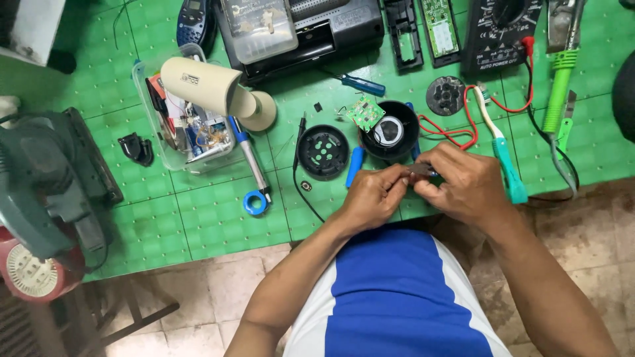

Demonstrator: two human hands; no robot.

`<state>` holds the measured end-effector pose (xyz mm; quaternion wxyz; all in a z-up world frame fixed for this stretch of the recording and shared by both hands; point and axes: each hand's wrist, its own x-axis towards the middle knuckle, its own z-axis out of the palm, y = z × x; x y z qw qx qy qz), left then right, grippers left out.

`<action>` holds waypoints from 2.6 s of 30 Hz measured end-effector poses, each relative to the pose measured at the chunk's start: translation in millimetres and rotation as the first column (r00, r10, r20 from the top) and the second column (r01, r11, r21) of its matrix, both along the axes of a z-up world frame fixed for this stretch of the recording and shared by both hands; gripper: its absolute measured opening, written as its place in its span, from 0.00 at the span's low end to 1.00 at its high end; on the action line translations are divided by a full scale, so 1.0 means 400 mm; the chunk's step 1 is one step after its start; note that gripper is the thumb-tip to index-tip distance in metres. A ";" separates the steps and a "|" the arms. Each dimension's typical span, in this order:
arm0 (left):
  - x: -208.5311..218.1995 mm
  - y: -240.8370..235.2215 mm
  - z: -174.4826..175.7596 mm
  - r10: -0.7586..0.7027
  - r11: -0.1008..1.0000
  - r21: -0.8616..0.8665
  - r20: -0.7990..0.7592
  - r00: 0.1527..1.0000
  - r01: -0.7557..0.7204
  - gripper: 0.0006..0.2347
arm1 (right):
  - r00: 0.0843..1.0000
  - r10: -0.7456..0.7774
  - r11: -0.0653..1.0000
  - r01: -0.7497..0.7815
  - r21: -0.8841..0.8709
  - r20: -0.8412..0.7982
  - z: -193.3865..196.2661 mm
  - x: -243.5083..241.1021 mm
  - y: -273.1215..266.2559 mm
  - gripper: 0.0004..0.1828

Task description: Stripping wires and soldering them to a circuit board as part of an electronics repair task.

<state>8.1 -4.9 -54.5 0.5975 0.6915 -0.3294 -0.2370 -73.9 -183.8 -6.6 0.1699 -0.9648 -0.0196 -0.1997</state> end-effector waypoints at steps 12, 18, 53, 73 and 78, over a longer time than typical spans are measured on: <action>0.000 -0.004 -0.025 0.024 0.999 -0.035 0.013 1.000 -0.023 0.05 | 1.000 -0.020 0.998 0.020 -0.065 -0.001 0.003 0.003 0.005 0.06; -0.007 -0.005 -0.034 0.036 0.999 -0.032 -0.001 0.999 -0.036 0.04 | 1.000 -0.029 0.995 0.029 -0.099 0.001 -0.001 0.002 0.007 0.07; 0.048 -0.010 0.148 -0.061 0.998 -0.053 -0.524 0.849 0.039 0.13 | 0.935 -0.286 0.923 0.327 0.202 -0.209 0.011 -0.086 -0.081 0.08; 0.092 -0.032 0.160 -0.096 0.987 -0.157 -0.686 0.721 -0.018 0.13 | 0.953 -0.291 0.951 0.279 -0.136 -0.080 -0.004 -0.036 -0.104 0.22; 0.097 -0.028 0.179 -0.135 0.984 -0.177 -0.625 0.769 0.029 0.12 | 0.948 -0.317 0.921 0.317 -0.227 0.036 0.037 -0.034 -0.090 0.17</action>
